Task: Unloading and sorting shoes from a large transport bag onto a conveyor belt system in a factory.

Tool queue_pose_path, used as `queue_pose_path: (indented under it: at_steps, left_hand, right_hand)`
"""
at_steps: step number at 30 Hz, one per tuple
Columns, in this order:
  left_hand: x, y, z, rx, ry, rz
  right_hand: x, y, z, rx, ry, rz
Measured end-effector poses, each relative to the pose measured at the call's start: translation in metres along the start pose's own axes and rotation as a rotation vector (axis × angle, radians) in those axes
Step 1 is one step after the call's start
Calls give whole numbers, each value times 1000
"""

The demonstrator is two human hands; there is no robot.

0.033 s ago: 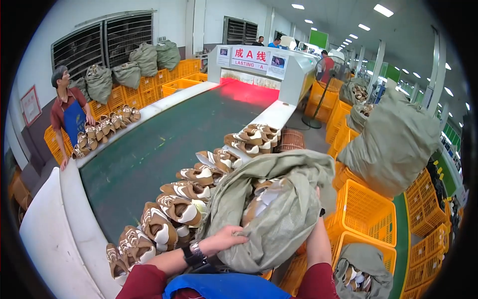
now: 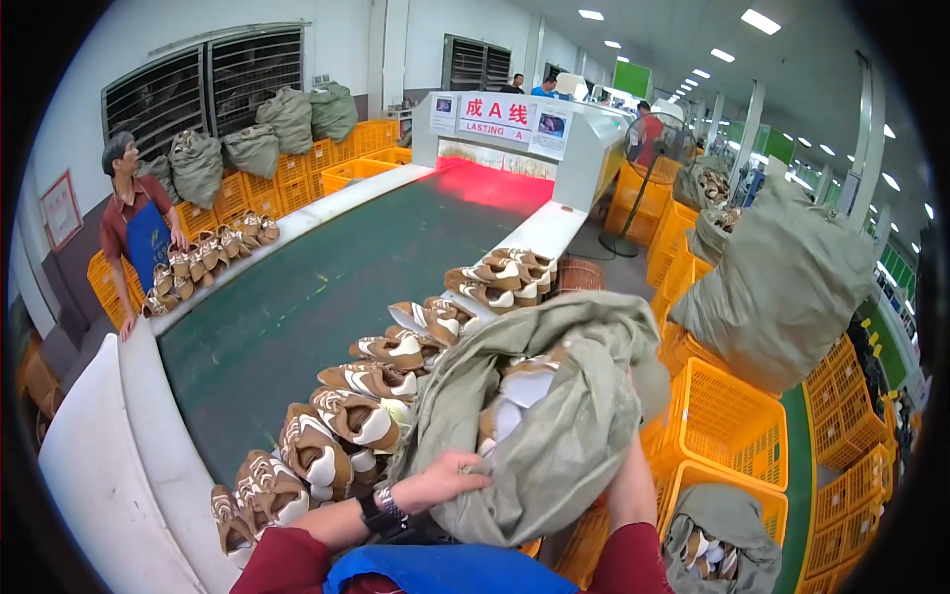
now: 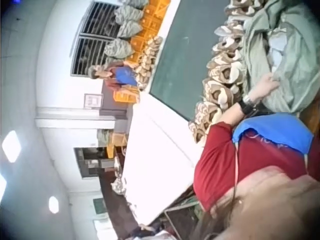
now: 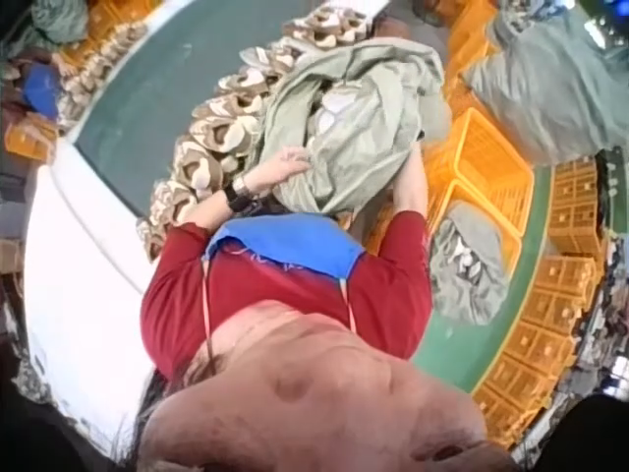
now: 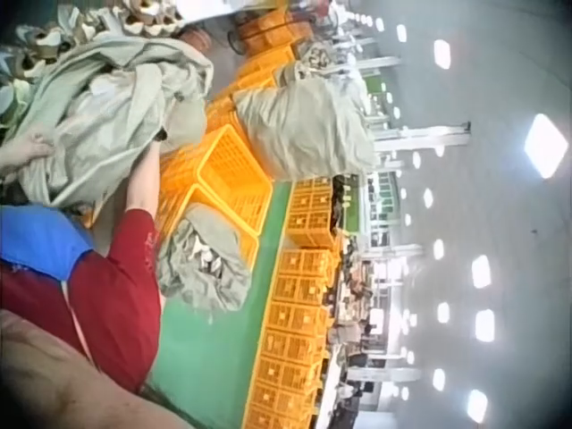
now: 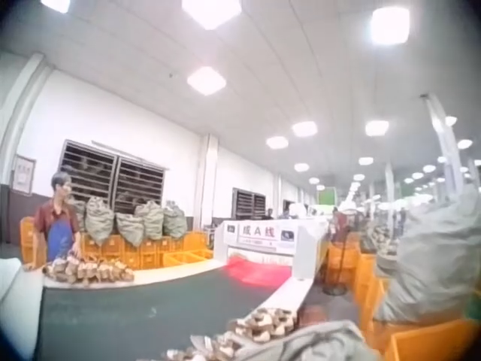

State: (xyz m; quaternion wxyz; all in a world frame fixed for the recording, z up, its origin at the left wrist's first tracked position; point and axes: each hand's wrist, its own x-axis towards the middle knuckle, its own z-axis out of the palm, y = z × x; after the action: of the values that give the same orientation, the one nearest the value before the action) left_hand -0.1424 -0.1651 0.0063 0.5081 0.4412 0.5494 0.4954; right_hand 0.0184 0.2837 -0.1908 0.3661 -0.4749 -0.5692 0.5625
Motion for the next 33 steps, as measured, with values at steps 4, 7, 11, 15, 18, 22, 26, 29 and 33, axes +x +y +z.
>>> queue_pose_path:
  at_steps: [4, 7, 11, 15, 18, 22, 26, 29, 33]
  left_hand:
    - [-29, 16, -6, 214, -128, 98]
    - [-38, 3, -12, 311, -257, 87]
    - [-12, -55, -14, 443, -233, 4]
    - [6, -102, -4, 453, -256, -27]
    - [7, -96, -5, 527, -187, -12]
    - [2, -62, -4, 583, -50, 29]
    - [-1, -52, 8, 645, -124, 303]
    - [-2, -70, 17, 1195, -289, 336]
    - [4, -100, 25, 1400, -399, 249]
  right_hand:
    - [-16, 15, 23, -80, -88, 73]
    - [-29, 13, 34, -89, -130, 106]
    - [-38, 18, 38, -41, -169, 121]
    - [-49, 37, 22, 144, -187, 132]
    - [-63, 36, -4, 414, -151, 144]
    - [-95, 8, -64, 719, 8, 240]
    - [-131, -12, -131, 613, -17, 124]
    - [-155, -24, -145, -266, 146, -15]
    - [-207, -63, -109, -189, 241, -117]
